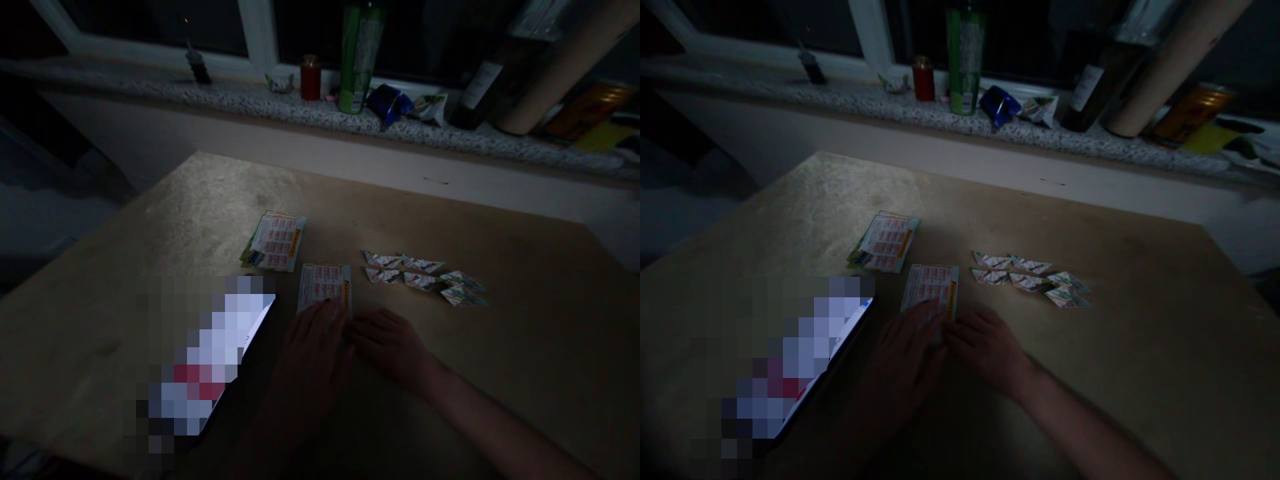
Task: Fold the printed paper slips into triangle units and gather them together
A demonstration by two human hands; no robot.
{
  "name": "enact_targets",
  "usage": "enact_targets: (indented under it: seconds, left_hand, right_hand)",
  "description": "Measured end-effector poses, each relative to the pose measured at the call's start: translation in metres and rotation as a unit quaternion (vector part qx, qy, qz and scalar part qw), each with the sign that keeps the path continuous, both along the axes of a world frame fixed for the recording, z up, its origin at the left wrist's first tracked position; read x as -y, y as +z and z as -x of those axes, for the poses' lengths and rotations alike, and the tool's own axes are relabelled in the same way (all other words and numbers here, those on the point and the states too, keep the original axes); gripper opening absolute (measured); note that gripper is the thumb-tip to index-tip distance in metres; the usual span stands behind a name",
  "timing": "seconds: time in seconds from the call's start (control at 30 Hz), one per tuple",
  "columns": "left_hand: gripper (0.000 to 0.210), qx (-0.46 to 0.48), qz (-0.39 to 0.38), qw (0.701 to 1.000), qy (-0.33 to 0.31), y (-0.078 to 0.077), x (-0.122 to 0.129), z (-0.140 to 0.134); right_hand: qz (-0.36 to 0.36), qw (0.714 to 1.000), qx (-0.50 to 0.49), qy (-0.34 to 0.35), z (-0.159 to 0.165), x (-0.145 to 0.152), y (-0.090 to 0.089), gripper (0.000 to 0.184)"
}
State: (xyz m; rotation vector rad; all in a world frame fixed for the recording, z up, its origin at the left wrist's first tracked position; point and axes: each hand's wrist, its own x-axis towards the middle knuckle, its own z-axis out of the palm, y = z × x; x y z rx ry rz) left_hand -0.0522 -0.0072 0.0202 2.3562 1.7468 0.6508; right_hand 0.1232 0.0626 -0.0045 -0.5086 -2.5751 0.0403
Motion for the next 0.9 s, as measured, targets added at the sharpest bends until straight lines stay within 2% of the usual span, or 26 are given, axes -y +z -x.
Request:
enact_targets:
  seconds: [0.07,0.17,0.33,0.53,0.7,0.9]
  left_hand:
    - [0.047,-0.042,0.006,0.999,0.009,-0.008,-0.001,0.001]
    - [0.060,-0.089,0.025,0.996,-0.015,-0.016,0.000,0.000]
    - [0.072,-0.110,0.042,0.992,-0.049,-0.018,0.004,-0.003]
    - [0.076,-0.125,0.029,0.989,-0.079,-0.017,0.007,-0.007]
    - [0.073,-0.128,0.041,0.982,-0.132,-0.014,0.006,-0.009]
    - [0.080,-0.126,0.040,0.980,-0.150,-0.016,0.008,-0.015]
  right_hand:
    - [-0.004,1.000,0.006,-0.003,-0.005,0.003,0.001,0.021]
    - [-0.004,1.000,0.005,-0.004,-0.014,0.007,0.000,0.021]
    - [0.013,1.000,-0.001,0.001,-0.028,0.015,-0.001,0.019]
    - [0.059,0.998,-0.020,0.005,-0.050,0.030,-0.002,0.019]
    - [0.084,0.996,-0.025,0.006,-0.067,0.044,0.005,0.020]
    - [0.101,0.994,-0.034,-0.027,-0.086,0.061,0.003,0.018]
